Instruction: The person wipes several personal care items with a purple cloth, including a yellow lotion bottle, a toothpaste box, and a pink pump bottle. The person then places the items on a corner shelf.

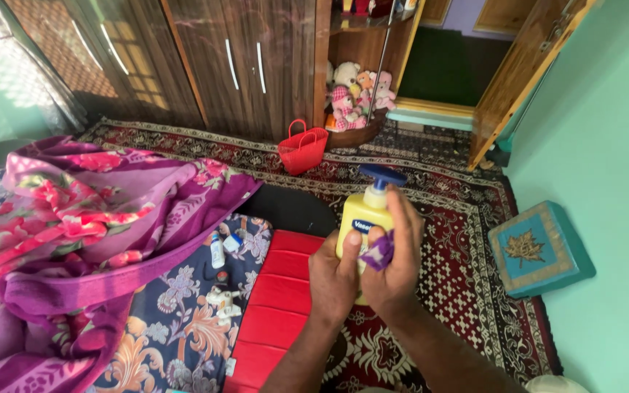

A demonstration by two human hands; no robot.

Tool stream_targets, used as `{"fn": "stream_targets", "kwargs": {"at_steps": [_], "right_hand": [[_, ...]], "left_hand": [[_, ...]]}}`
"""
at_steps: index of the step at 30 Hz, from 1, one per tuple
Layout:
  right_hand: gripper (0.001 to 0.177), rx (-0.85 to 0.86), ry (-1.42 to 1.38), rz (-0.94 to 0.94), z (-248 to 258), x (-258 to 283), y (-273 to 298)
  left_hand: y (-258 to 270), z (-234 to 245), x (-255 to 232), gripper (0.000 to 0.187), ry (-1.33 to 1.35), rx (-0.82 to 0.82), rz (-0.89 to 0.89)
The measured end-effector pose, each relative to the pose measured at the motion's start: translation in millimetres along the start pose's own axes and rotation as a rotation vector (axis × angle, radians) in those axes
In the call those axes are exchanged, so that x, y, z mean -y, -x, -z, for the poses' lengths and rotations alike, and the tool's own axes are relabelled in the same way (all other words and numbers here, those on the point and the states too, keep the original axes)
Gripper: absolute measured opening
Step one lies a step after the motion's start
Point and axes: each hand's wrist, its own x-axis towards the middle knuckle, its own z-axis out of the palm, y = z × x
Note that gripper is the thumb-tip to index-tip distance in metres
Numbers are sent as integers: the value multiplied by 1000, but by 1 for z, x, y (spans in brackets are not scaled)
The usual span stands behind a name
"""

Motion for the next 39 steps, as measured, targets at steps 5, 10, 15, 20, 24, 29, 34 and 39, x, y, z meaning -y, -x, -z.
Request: {"fn": "stream_targets", "kwargs": {"at_steps": [5, 10, 15, 20, 24, 29, 34, 39], "right_hand": [[61, 122, -110, -262, -1, 0, 16], [41, 306, 3, -275, 9, -8, 30], [19, 168, -130, -417, 41, -36, -21], [10, 268, -247, -66, 45, -19, -100], [9, 741, 316, 460, 23, 7, -118], [17, 1162, -121, -496, 32, -14, -134], [24, 525, -821, -809, 25, -26, -97], [33, -134, -625, -697, 14, -39, -41]], "left_hand": [[1, -4, -2, 53, 110, -88, -59], [-4, 3, 9, 54, 257, -117, 44], [0, 13, 19, 53, 145, -128, -5], [12, 4, 26, 46, 178, -46, 36], [16, 1, 31, 47, 104, -58, 4], [16, 7, 36, 49, -65, -45, -132], [14, -3, 33, 47, 139, -12, -33], [6, -12, 29, 49, -37, 11, 40]]}}
